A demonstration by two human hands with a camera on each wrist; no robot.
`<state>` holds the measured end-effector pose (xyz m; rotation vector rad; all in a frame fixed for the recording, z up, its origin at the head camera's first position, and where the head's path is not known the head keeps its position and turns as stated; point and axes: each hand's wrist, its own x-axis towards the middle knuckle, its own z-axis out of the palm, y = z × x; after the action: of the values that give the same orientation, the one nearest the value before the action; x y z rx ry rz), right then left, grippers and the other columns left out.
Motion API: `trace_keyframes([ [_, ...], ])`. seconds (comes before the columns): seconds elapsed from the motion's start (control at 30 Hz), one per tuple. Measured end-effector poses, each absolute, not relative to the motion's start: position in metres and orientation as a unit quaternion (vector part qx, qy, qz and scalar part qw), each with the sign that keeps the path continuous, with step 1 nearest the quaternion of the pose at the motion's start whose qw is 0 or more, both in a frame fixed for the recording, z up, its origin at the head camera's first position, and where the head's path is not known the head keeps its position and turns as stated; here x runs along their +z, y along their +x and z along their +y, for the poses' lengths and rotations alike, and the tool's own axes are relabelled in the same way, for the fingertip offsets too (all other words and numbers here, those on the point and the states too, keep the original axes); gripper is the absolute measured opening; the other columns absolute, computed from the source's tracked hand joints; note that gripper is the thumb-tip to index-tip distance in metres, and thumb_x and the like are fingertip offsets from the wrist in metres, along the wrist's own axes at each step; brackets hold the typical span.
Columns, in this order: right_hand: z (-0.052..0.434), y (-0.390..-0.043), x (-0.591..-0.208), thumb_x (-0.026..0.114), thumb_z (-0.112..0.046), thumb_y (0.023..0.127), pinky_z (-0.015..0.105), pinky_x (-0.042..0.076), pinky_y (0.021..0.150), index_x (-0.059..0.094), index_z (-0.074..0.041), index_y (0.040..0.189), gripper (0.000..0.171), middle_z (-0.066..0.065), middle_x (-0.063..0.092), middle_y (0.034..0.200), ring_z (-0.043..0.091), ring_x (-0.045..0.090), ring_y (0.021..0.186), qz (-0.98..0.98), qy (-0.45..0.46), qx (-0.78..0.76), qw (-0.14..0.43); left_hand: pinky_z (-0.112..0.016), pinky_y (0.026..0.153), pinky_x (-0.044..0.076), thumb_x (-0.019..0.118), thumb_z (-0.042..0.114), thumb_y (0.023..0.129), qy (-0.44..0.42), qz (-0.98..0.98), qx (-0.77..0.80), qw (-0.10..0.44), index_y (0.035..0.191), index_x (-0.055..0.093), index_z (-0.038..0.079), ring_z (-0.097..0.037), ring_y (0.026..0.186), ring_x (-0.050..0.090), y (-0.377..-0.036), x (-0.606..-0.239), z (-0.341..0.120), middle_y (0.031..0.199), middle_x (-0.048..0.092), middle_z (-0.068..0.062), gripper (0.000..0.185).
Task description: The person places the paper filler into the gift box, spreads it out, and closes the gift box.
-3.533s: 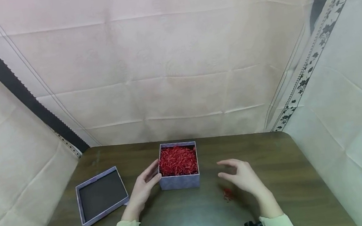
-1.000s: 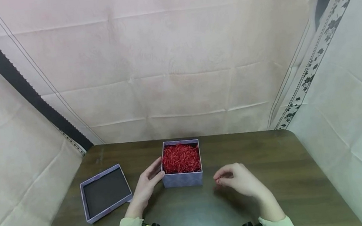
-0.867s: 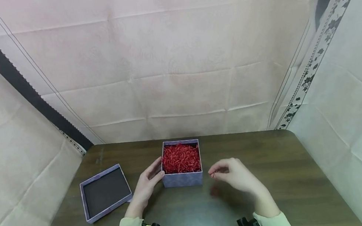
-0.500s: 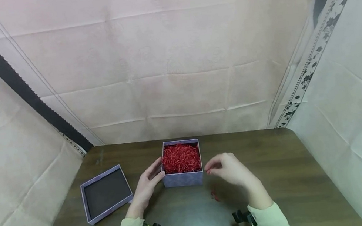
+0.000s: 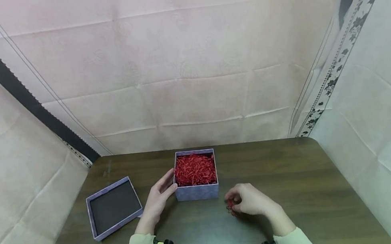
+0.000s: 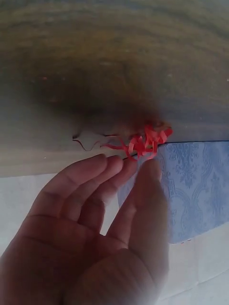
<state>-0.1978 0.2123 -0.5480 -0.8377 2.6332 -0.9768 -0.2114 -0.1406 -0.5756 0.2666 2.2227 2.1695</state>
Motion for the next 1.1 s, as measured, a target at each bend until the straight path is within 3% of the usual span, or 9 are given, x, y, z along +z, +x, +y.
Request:
trace_keyframes([
  [0.17,0.208,-0.193,-0.551,0.096,-0.017,0.076,0.040,0.058,0.086,0.078,-0.012,0.117,0.046,-0.003,0.067,0.109,0.018,0.067,0.098,0.908,-0.283,-0.295,0.096,-0.054,0.116,0.044,0.073,0.025,0.104,0.080,0.713,0.696,0.015,0.160,0.052,0.019,-0.031,0.148,0.049,-0.211,-0.575,-0.141,0.161,0.053,-0.004,0.061],
  [0.37,0.208,-0.192,-0.555,0.090,-0.007,0.084,0.031,0.056,0.070,0.077,-0.016,0.093,0.018,-0.010,0.068,0.087,0.006,0.063,0.079,0.907,-0.282,-0.298,0.096,-0.054,0.116,0.045,0.074,0.024,0.104,0.084,0.713,0.696,0.012,0.161,0.052,0.017,-0.033,0.148,0.049,-0.212,-0.575,-0.140,0.162,0.052,-0.008,0.062],
  [0.47,0.215,-0.192,-0.555,0.085,-0.007,0.091,0.029,0.055,0.069,0.078,-0.020,0.088,0.015,-0.016,0.070,0.083,0.001,0.063,0.076,0.905,-0.279,-0.304,0.100,-0.055,0.116,0.045,0.074,0.024,0.103,0.083,0.713,0.696,0.012,0.161,0.052,0.017,-0.033,0.148,0.049,-0.212,-0.575,-0.140,0.162,0.052,-0.008,0.062],
  [0.73,0.268,-0.191,-0.546,0.082,-0.016,0.095,0.029,0.058,0.077,0.080,-0.018,0.097,0.003,-0.016,0.074,0.091,0.004,0.069,0.084,0.920,-0.204,-0.329,0.068,-0.055,0.116,0.044,0.074,0.026,0.103,0.083,0.714,0.695,0.012,0.161,0.052,0.018,-0.033,0.149,0.048,-0.211,-0.576,-0.140,0.162,0.052,-0.007,0.062],
  [0.93,0.301,-0.180,-0.543,0.082,-0.016,0.095,0.030,0.057,0.076,0.080,-0.016,0.102,0.007,-0.009,0.075,0.092,0.009,0.070,0.087,0.930,-0.132,-0.336,0.069,-0.055,0.116,0.044,0.074,0.025,0.104,0.084,0.716,0.693,0.012,0.161,0.051,0.016,-0.034,0.149,0.048,-0.211,-0.576,-0.141,0.162,0.052,-0.009,0.063],
  [1.1,0.310,-0.176,-0.547,0.083,-0.015,0.093,0.032,0.058,0.076,0.080,-0.012,0.106,0.014,-0.007,0.074,0.093,0.012,0.071,0.086,0.933,-0.126,-0.330,0.069,-0.055,0.117,0.043,0.074,0.023,0.103,0.082,0.711,0.698,0.013,0.160,0.052,0.016,-0.033,0.149,0.048,-0.212,-0.575,-0.141,0.162,0.052,-0.009,0.061],
])
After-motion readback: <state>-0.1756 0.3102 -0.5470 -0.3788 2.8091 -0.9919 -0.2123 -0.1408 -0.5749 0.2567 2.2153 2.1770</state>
